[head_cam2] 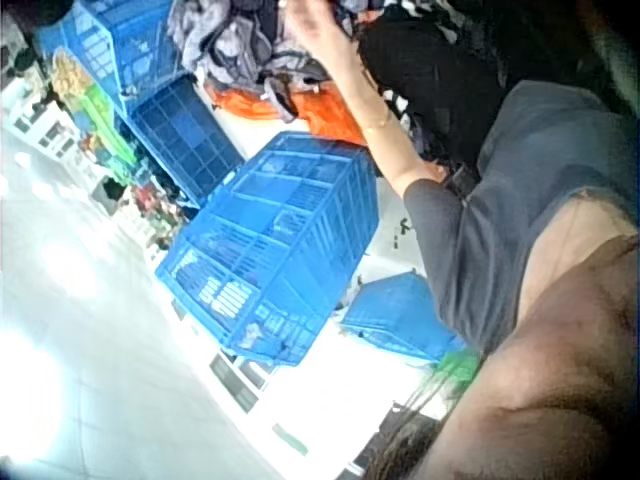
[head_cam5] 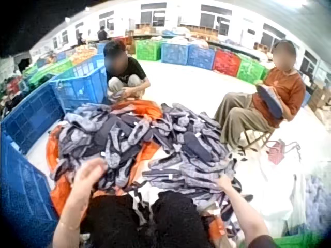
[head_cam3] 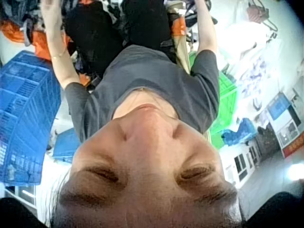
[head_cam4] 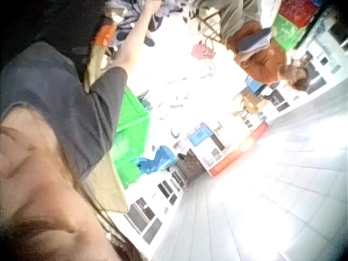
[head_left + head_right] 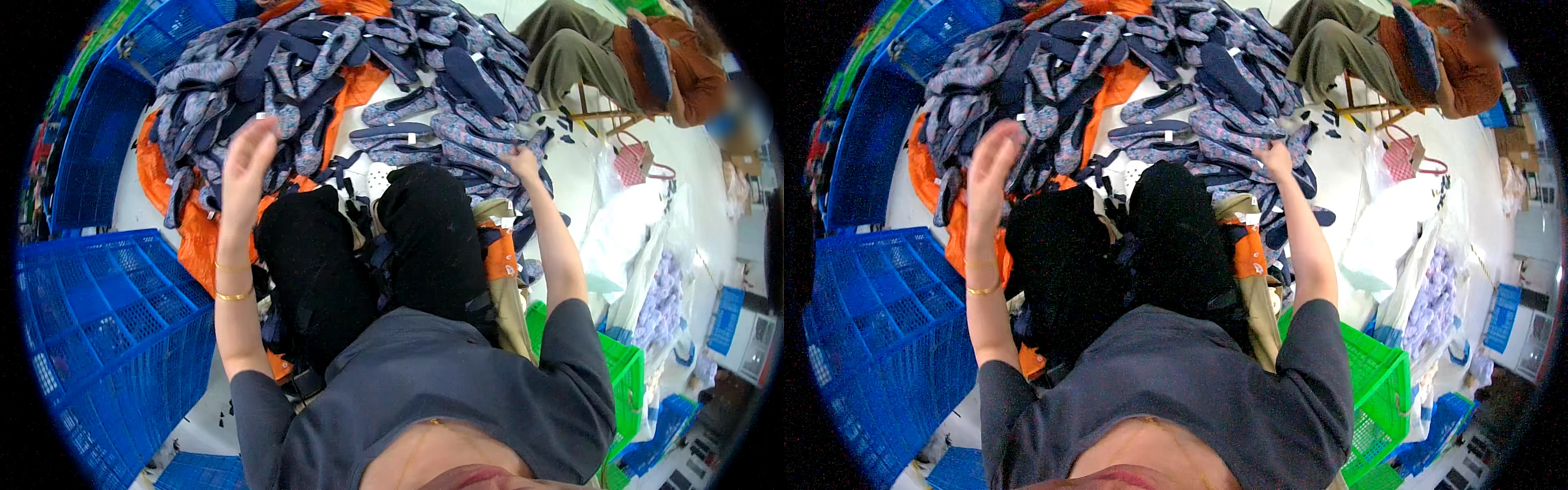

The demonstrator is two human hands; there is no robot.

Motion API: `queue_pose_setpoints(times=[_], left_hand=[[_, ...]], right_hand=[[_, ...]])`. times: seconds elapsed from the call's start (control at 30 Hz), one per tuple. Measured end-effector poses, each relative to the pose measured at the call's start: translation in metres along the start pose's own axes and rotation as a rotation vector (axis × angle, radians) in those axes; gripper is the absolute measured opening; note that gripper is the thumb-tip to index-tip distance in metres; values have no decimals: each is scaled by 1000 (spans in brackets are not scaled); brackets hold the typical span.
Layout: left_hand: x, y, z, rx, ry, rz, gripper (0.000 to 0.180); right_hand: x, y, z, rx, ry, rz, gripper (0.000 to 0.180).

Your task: The person sits on the floor and uses scissors to trim loose threads and fabric edges from a pile of floral-patterned slippers. They handle the slippers one at a time, picking them up, cutting the excess material, and placing them back on the pile.

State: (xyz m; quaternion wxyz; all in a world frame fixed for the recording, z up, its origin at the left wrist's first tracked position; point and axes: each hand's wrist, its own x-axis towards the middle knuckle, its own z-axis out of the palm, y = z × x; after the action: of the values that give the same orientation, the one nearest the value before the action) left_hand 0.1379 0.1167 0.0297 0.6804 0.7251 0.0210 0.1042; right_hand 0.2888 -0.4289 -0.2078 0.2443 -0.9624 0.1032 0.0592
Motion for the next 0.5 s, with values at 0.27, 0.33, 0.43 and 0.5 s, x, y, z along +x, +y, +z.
queue_pose_setpoints(times=[0.27, 0.33, 0.43, 0.5], left_hand=[[-14, -18, 18, 79, -154, -208, 27], [-11, -18, 24, 89, -173, -201, 27], [-12, -19, 26, 85, -190, -196, 27], [-6, -21, 32, 47, -205, -181, 28]], right_hand=[[-21, 57, 56, -391, -92, -61, 42], [-27, 55, 57, -353, -34, -214, 37], [-44, 19, 48, -138, -45, -178, 32], [-45, -3, 31, 280, -104, -105, 32]])
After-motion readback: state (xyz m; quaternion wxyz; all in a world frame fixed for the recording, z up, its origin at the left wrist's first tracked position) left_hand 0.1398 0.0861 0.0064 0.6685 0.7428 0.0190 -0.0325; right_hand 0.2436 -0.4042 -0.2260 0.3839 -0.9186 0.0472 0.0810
